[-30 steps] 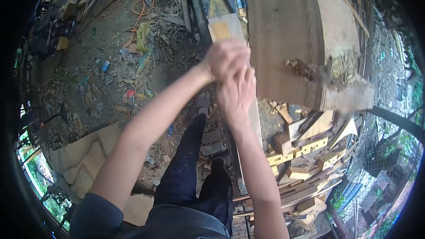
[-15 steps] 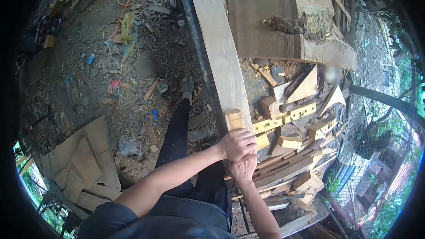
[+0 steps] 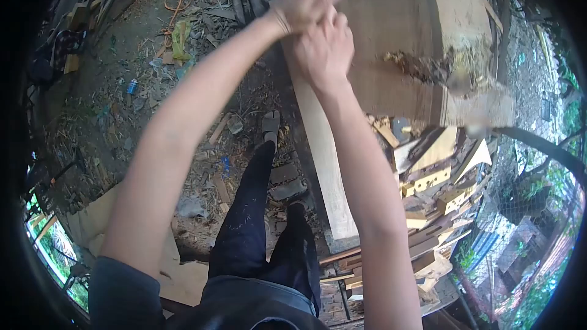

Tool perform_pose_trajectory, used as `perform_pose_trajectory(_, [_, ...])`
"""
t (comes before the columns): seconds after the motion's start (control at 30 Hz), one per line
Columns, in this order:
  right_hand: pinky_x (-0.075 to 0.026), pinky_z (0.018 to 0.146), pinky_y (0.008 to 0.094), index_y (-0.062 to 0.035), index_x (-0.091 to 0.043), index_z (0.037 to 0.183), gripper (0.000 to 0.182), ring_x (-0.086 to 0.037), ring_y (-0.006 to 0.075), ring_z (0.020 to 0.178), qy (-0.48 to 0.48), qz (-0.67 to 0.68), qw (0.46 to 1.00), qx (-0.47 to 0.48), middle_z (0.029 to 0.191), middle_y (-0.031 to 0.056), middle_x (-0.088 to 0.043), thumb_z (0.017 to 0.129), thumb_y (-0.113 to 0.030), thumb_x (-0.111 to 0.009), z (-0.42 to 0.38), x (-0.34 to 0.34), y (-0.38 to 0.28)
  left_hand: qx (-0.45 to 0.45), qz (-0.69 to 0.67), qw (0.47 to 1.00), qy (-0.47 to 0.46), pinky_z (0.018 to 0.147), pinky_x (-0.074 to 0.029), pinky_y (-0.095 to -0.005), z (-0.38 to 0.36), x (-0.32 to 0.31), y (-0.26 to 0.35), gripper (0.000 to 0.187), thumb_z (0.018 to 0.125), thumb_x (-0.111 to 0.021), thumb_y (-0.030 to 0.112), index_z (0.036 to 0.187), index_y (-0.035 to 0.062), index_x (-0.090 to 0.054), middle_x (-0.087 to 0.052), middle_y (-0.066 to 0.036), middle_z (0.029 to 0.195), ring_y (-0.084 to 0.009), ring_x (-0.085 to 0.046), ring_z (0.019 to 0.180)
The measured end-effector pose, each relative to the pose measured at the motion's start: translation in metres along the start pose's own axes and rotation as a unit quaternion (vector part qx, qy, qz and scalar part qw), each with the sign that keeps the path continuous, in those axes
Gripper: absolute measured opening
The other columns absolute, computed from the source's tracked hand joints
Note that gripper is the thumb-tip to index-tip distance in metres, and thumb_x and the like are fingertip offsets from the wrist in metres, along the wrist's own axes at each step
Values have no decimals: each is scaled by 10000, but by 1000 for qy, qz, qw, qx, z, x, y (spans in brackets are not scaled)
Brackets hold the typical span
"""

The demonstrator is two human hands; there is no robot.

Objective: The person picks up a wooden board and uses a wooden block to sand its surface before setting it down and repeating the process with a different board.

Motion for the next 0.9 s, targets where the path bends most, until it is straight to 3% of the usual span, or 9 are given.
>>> perform_pose_trajectory(0.03, [-485,781,407,-4,-607,1158,431,-549,312,974,-3,1,1000,-8,1069,137,-576,775,-200,-585,-3,-1,0,98,-58,992,-60,692,-521,-413,5,-1,-9,250,927,-492,279,887,79,-636,-636,-123,858,-326,-648,819])
perform_pose_trajectory(0.1, [-485,776,406,-36,-643,1055,327,-545,305,961,25,26,999,-36,1076,124,-580,770,-183,-580,-19,9,4,74,-29,997,0,677,-502,-429,-4,1,18,251,906,-519,294,823,83,-626,-597,-117,793,-328,-624,776])
perform_pose_trajectory(0.27, [-402,988,483,-45,-619,1216,459,-523,360,1137,-90,56,992,-64,1178,203,-593,777,-177,-617,-230,50,5,93,-128,987,-19,586,-444,-407,-76,-25,219,294,869,-552,356,699,117,-566,-534,-91,702,-299,-549,666])
perform_pose_trajectory(0.3, [-392,991,497,-47,-644,1173,420,-540,364,1117,-232,96,958,-137,1080,199,-629,771,-167,-617,-281,56,8,110,-166,980,-31,579,-440,-405,-92,-33,265,354,895,-535,391,656,130,-530,-515,-76,678,-260,-553,663])
perform_pose_trajectory(0.47, [-425,850,501,-7,-617,1102,391,-529,399,1013,-198,59,970,-126,1040,224,-569,753,-180,-650,-456,104,11,147,-231,958,-89,735,-480,-343,-137,-49,423,448,911,-567,506,684,122,-602,-561,-26,733,-190,-588,752])
perform_pose_trajectory(0.53, [-419,793,510,11,-570,1128,410,-510,416,986,-212,128,947,-204,1059,233,-531,768,-174,-639,-467,101,20,152,-241,950,-128,764,-486,-335,-138,-55,427,459,910,-575,521,702,115,-621,-589,-23,759,-186,-601,779])
perform_pose_trajectory(0.67, [-407,826,565,41,-538,1207,457,-525,471,1004,-171,146,962,-157,1095,266,-554,806,-160,-624,-419,104,19,133,-242,956,-96,762,-495,-332,-126,-54,399,480,910,-576,530,696,103,-611,-597,-29,769,-187,-602,776])
perform_pose_trajectory(0.83, [-401,895,562,58,-576,1167,461,-526,458,1036,-196,128,958,-163,1098,279,-553,784,-185,-658,-282,53,25,118,-190,972,-68,614,-476,-336,-78,-44,256,474,893,-581,519,610,142,-531,-507,-15,680,-198,-554,666])
perform_pose_trajectory(0.9, [-405,763,484,44,-573,1096,417,-512,389,897,-58,67,995,-51,977,220,-525,743,-152,-677,-214,56,13,107,-169,978,-67,590,-461,-357,-59,-36,199,462,897,-575,474,586,138,-509,-490,-23,650,-207,-541,643])
Point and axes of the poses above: each hand's wrist, its own z-axis towards the middle knuckle, its own x-axis out of the back of the hand, y = z × x, the point moved 8 cm from there along z, towards the middle knuckle
